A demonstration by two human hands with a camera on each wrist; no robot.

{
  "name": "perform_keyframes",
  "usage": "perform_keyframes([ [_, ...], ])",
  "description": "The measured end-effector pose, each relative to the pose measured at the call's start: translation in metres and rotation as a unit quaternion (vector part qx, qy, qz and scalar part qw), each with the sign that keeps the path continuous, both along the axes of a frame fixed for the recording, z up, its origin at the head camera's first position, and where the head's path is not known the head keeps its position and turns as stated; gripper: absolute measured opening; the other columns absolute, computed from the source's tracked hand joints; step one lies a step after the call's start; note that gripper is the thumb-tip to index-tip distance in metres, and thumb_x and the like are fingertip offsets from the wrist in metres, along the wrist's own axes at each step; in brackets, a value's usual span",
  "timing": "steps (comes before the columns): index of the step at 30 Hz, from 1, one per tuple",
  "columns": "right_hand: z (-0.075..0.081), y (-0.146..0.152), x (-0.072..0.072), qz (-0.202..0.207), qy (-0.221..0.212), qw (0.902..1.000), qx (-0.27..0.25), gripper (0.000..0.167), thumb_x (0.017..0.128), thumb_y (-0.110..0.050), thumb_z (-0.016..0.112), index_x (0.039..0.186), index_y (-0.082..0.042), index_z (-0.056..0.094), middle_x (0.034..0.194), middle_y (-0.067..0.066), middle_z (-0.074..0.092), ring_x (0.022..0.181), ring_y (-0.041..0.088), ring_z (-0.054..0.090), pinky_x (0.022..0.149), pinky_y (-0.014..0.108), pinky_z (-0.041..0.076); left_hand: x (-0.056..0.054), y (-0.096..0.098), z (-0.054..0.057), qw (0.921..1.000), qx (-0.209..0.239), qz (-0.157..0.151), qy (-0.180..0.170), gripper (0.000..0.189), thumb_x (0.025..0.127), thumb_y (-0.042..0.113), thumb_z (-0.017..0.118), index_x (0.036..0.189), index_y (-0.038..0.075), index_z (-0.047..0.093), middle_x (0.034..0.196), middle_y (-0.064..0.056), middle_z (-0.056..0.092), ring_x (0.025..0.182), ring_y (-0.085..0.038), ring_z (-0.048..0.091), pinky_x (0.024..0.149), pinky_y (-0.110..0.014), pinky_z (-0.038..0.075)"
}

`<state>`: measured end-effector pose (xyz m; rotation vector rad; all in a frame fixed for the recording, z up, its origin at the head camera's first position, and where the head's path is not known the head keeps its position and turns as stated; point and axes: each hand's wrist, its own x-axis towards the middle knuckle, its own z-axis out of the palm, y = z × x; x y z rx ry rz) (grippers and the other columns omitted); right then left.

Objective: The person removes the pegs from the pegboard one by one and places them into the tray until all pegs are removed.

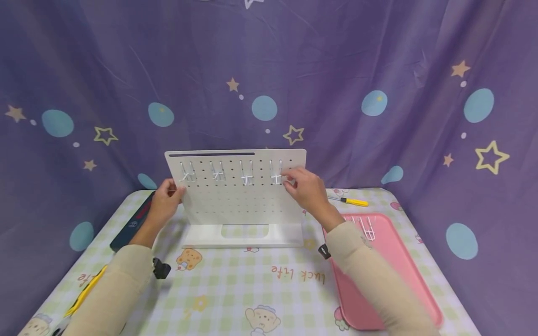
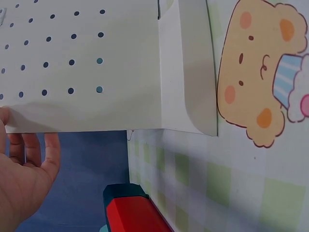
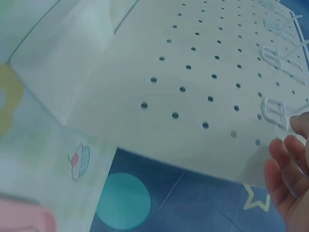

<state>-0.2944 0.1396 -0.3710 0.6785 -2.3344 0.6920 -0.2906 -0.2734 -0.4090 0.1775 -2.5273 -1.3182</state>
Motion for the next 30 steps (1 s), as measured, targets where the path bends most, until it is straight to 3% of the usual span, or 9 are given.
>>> perform_keyframes([
  [10, -0.007, -0.021, -0.008, -0.039, -0.006, 0.9991, -0.014, 0.022, 0.088, -0.012, 0.073, 0.109, -0.018, 0.077, 0.089, 0.002, 0.073, 0.074, 0.018, 0.067, 0.065, 0.037, 0.054, 0.000, -0.002, -0.001, 1.0000, -0.009, 0.003, -0.002, 0.035, 0.104, 0.031, 0.051, 0.128, 0.005, 0.051, 0.117, -0.020, 0.062, 0.102, -0.031, 0.060, 0.082, -0.031, 0.047],
  [17, -0.007, -0.027, -0.009, -0.055, 0.018, 0.9983, -0.012, 0.015, 0.089, -0.014, 0.074, 0.103, -0.018, 0.077, 0.090, 0.004, 0.076, 0.078, 0.020, 0.071, 0.068, 0.040, 0.056, 0.001, 0.000, 0.001, 1.0000, -0.005, 0.005, -0.003, 0.035, 0.104, 0.031, 0.051, 0.128, 0.005, 0.051, 0.118, -0.020, 0.062, 0.101, -0.030, 0.059, 0.081, -0.031, 0.047],
  [30, -0.009, -0.030, -0.011, -0.056, 0.064, 0.9963, -0.016, 0.009, 0.088, -0.014, 0.075, 0.097, -0.016, 0.078, 0.090, 0.004, 0.078, 0.076, 0.020, 0.072, 0.063, 0.036, 0.057, 0.000, 0.000, 0.001, 0.9999, 0.007, 0.001, -0.014, 0.037, 0.106, 0.031, 0.049, 0.132, 0.005, 0.049, 0.126, -0.020, 0.060, 0.109, -0.033, 0.058, 0.091, -0.040, 0.050],
])
